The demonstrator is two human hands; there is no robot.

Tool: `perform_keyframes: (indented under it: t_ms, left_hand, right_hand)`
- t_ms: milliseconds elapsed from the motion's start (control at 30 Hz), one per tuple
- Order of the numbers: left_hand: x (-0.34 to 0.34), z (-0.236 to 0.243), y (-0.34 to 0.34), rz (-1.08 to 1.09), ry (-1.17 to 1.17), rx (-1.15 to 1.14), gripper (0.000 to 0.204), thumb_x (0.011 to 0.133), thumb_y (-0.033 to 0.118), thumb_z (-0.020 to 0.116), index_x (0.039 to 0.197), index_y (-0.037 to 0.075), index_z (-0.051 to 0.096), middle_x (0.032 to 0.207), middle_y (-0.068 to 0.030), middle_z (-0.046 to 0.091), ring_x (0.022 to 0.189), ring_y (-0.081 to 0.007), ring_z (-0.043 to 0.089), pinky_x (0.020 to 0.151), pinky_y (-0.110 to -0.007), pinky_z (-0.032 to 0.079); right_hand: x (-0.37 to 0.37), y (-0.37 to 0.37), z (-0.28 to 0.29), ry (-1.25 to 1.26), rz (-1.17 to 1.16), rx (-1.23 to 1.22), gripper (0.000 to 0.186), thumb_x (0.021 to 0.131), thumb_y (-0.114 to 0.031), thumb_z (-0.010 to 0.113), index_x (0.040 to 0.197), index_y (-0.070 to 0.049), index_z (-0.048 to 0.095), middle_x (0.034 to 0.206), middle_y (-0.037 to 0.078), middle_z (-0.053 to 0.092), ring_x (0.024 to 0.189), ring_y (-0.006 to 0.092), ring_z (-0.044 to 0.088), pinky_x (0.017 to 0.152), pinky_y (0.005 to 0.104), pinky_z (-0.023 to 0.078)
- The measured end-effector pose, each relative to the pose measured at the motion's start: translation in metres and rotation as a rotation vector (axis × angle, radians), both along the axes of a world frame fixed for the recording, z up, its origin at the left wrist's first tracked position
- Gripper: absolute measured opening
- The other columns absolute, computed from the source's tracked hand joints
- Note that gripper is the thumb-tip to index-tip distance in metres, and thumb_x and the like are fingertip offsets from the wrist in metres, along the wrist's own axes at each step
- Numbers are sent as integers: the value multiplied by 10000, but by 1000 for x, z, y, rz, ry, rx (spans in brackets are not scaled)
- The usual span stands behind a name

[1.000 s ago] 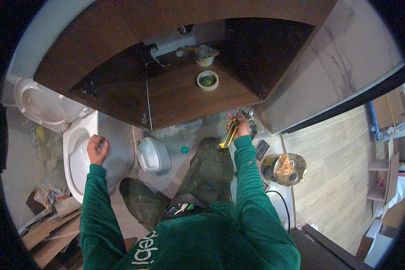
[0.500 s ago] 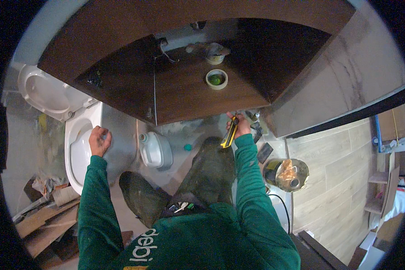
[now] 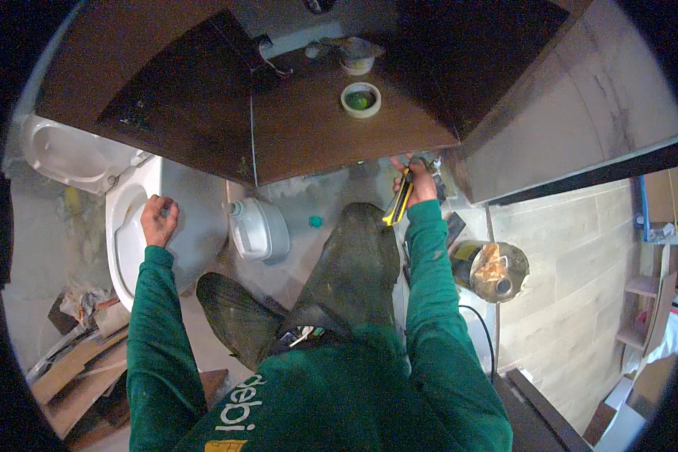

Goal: The person kneels on the bathroom floor and uses a caulking gun to apply sealant along the bottom edge of a wooden vanity cabinet. The person holds the gun with the right hand and guides the nozzle along the seam while the left hand rests on the toilet for stability.

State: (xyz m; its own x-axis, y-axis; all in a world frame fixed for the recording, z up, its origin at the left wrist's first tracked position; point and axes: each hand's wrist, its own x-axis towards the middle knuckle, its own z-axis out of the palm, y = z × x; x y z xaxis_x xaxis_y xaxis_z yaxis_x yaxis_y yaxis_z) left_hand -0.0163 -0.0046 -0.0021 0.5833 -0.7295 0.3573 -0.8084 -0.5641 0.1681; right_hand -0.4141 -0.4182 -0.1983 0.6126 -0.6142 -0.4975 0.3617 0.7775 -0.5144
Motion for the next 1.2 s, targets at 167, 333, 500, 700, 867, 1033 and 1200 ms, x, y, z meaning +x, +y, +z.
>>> perform_keyframes:
  t_ms: [167,333,500,700,867,1033,1200]
  left_hand:
    - [3,-1,2,-15,-23,37,148,755,147,676,854,41,647,794,-105,576,771,-286,608,715,-364,487]
    - [0,0,0,-16,-12,-2,136,734,140,674,809,39,623,765,-104,560,757,-287,591,707,-383,483]
    - [-1,1,-1,-11,19,-35,137,736,146,672,807,39,624,760,-107,554,761,-287,589,704,-384,482]
    - [-2,2,0,-10,-3,-26,123,737,134,673,802,40,628,750,-114,538,739,-298,579,684,-388,472]
    - [-4,4,-3,-47,-27,-66,130,734,126,680,798,28,625,752,-119,542,736,-301,580,678,-390,470]
    - [-7,7,-4,-36,5,-82,125,740,122,682,800,24,634,760,-115,564,735,-291,595,683,-385,479]
    - [-6,7,-3,4,-3,-44,115,749,117,676,803,24,634,763,-112,568,745,-292,601,687,-386,483]
  right_hand:
    - [-2,-8,0,-1,20,28,216,981,-203,375,1179,-158,450,1217,193,621,578,232,555,528,376,497]
    - [15,-14,0,149,62,114,99,964,-175,425,1062,-184,428,1187,167,636,604,228,552,532,364,492]
    - [20,-4,0,14,44,157,151,975,-183,409,1126,-184,426,1155,157,644,604,223,547,531,349,485]
    - [1,3,2,37,14,42,254,993,-185,350,1230,-176,441,1164,172,633,607,223,555,524,363,497]
    - [6,0,4,32,11,109,143,970,-160,391,1102,-175,444,1133,181,640,604,235,556,522,375,493]
    - [40,12,2,59,99,155,83,953,-153,426,1033,-177,431,1073,160,664,590,223,528,514,366,475]
    - [55,26,1,-33,183,280,62,947,-160,441,1006,-172,429,1089,147,667,568,216,510,500,373,465]
